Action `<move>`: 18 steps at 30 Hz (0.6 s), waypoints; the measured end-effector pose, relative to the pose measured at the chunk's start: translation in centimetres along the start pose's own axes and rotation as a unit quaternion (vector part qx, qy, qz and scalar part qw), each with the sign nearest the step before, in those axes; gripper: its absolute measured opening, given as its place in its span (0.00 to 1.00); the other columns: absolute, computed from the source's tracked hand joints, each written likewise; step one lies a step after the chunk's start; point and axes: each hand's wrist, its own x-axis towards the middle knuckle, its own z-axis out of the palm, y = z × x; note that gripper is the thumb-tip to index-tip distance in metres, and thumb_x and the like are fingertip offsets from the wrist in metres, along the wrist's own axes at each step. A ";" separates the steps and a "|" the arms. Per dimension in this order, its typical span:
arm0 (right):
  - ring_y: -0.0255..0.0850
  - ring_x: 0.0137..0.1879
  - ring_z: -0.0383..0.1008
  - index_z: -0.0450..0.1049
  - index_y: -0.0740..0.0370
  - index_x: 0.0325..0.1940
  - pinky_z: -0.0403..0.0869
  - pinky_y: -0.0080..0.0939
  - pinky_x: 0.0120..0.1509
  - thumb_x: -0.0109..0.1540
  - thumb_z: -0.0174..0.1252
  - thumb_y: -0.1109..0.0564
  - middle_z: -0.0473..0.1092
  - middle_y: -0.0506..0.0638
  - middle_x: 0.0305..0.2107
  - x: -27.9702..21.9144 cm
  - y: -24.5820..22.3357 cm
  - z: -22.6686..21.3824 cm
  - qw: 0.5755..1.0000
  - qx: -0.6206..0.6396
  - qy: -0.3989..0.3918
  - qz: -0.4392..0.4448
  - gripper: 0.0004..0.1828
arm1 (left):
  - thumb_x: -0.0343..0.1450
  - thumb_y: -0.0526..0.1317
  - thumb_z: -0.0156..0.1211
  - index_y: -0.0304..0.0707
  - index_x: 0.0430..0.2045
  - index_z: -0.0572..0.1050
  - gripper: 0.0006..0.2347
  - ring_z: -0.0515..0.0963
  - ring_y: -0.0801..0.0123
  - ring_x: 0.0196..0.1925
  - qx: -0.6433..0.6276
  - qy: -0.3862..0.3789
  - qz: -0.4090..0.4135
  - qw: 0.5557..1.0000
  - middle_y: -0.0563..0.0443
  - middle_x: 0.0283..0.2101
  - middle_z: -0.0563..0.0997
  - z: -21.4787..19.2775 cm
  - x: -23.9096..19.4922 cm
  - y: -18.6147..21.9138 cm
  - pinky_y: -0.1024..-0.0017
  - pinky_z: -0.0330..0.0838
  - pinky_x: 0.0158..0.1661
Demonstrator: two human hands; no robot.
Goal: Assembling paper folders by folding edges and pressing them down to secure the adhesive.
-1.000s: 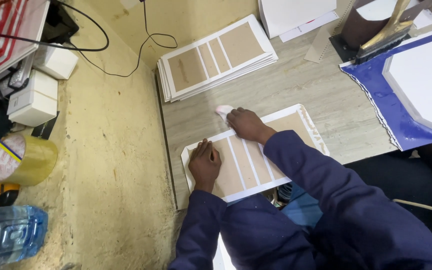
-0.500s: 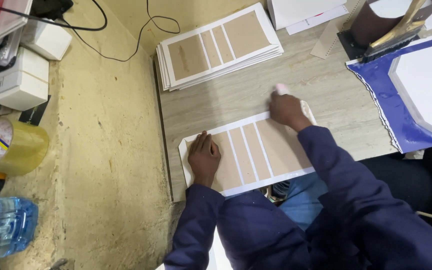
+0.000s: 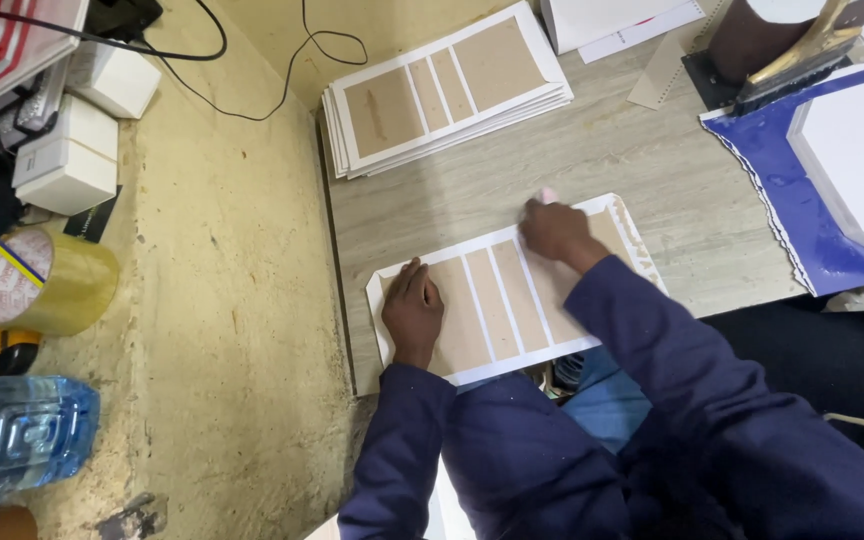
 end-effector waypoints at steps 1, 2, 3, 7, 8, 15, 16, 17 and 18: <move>0.70 0.55 0.83 0.73 0.63 0.69 0.77 0.72 0.56 0.70 0.51 0.46 0.81 0.73 0.45 -0.8 1.6 -2.0 0.999 -0.012 -0.007 0.031 0.28 | 0.71 0.32 0.66 0.38 0.39 0.88 0.07 0.89 0.55 0.50 0.011 -0.011 -0.003 1.000 0.45 0.47 0.90 0.1 -0.1 -0.1 0.64 0.83 0.53; 0.69 0.57 0.82 0.75 0.62 0.68 0.77 0.69 0.58 0.71 0.52 0.44 0.81 0.70 0.47 -1.6 3.2 -4.0 0.998 -0.024 -0.013 0.062 0.27 | 0.71 0.32 0.65 0.40 0.39 0.87 0.07 0.89 0.56 0.51 0.023 -0.023 -0.006 0.999 0.46 0.48 0.89 0.2 -0.1 -0.1 0.64 0.83 0.53; 0.69 0.57 0.82 0.75 0.62 0.68 0.77 0.69 0.58 0.71 0.52 0.44 0.81 0.70 0.47 -1.9 4.1 -4.7 0.997 -0.025 -0.012 0.065 0.27 | 0.71 0.32 0.65 0.40 0.39 0.87 0.07 0.89 0.56 0.51 0.019 -0.023 -0.005 1.000 0.46 0.48 0.89 0.5 -0.3 -0.2 0.64 0.83 0.53; 0.62 0.48 0.85 0.82 0.60 0.58 0.79 0.61 0.52 0.67 0.60 0.47 0.82 0.64 0.38 -0.4 6.7 -4.3 0.992 -0.098 0.057 0.051 0.21 | 0.71 0.36 0.65 0.40 0.49 0.82 0.12 0.82 0.53 0.61 0.066 -0.030 0.011 0.997 0.44 0.57 0.84 0.5 0.2 0.0 0.56 0.76 0.61; 0.60 0.49 0.85 0.83 0.59 0.57 0.78 0.58 0.52 0.66 0.62 0.47 0.82 0.61 0.38 0.5 7.0 -3.2 0.988 -0.135 0.079 0.015 0.20 | 0.70 0.37 0.66 0.37 0.55 0.79 0.18 0.77 0.47 0.67 0.078 -0.039 0.008 0.996 0.39 0.63 0.80 0.0 0.5 0.2 0.51 0.71 0.66; 0.64 0.62 0.78 0.79 0.63 0.59 0.76 0.64 0.64 0.64 0.66 0.54 0.78 0.62 0.49 0.7 -8.6 2.0 0.974 -0.067 0.008 -0.216 0.20 | 0.71 0.35 0.61 0.30 0.60 0.75 0.20 0.74 0.37 0.69 0.045 -0.083 -0.014 0.995 0.30 0.66 0.74 0.3 0.5 0.2 0.45 0.67 0.68; 0.64 0.61 0.78 0.78 0.61 0.60 0.75 0.63 0.63 0.64 0.65 0.53 0.78 0.61 0.48 0.5 -10.2 2.7 0.966 -0.040 -0.001 -0.255 0.21 | 0.71 0.36 0.62 0.31 0.58 0.76 0.19 0.76 0.39 0.67 0.048 -0.077 -0.004 0.996 0.32 0.64 0.76 0.4 0.3 -0.1 0.48 0.69 0.67; 0.63 0.60 0.77 0.78 0.60 0.61 0.75 0.61 0.63 0.64 0.65 0.53 0.78 0.60 0.47 0.2 -12.0 3.4 0.955 -0.013 -0.010 -0.295 0.21 | 0.70 0.37 0.63 0.33 0.56 0.78 0.19 0.78 0.40 0.65 0.052 -0.071 0.005 0.996 0.35 0.61 0.77 0.4 0.1 -0.4 0.50 0.71 0.66; 0.63 0.60 0.77 0.78 0.60 0.61 0.75 0.61 0.63 0.64 0.65 0.53 0.78 0.60 0.47 1.2 -11.7 3.0 0.954 -0.011 -0.010 -0.300 0.21 | 0.70 0.37 0.63 0.33 0.56 0.78 0.19 0.78 0.40 0.65 0.058 -0.070 0.004 0.996 0.35 0.61 0.77 0.8 0.2 -0.5 0.50 0.71 0.66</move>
